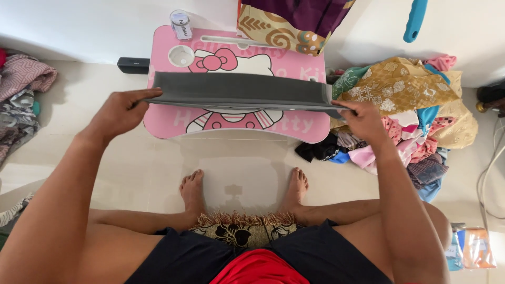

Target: Folding a grey garment and using a lint roller to remove lint from its surface on a small table.

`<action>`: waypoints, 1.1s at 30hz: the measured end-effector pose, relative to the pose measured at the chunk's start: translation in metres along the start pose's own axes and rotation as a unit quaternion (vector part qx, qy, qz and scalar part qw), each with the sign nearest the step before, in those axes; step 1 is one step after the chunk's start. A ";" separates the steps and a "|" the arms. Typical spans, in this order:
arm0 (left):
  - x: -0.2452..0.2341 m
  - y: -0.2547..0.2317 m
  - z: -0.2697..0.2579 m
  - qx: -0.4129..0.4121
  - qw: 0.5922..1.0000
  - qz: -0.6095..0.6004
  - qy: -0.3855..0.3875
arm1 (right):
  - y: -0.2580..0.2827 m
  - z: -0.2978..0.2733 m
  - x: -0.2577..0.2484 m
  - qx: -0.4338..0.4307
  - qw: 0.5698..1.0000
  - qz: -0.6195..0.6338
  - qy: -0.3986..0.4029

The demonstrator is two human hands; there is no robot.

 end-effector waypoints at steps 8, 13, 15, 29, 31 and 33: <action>-0.067 0.011 -0.005 -0.003 0.986 -0.166 -0.034 | 0.040 -0.012 -0.068 0.008 0.998 0.069 -0.002; -0.106 0.032 -0.013 0.065 0.934 -0.350 -0.016 | 0.042 -0.011 -0.103 -0.043 0.985 0.167 -0.009; -0.106 0.050 0.008 0.055 0.930 -0.361 -0.024 | 0.045 0.010 -0.097 -0.020 0.986 0.168 -0.004; 0.077 0.211 0.265 -0.181 0.951 -0.211 -0.139 | -0.147 0.232 0.084 0.138 0.959 0.204 -0.143; 0.093 0.227 0.284 -0.174 0.965 -0.122 -0.156 | -0.155 0.250 0.096 0.079 0.974 0.145 -0.157; 0.099 0.222 0.285 -0.172 0.969 -0.088 -0.153 | -0.155 0.250 0.102 0.046 0.980 0.094 -0.168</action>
Point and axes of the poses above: each hand's wrist, its own z-axis towards the middle knuckle, its own x-axis out of the palm, y = z × x, the point moved 6 cm from there along z, towards the middle knuckle, and after that the axes turned 6 degrees about z, right-handed, at the moved point
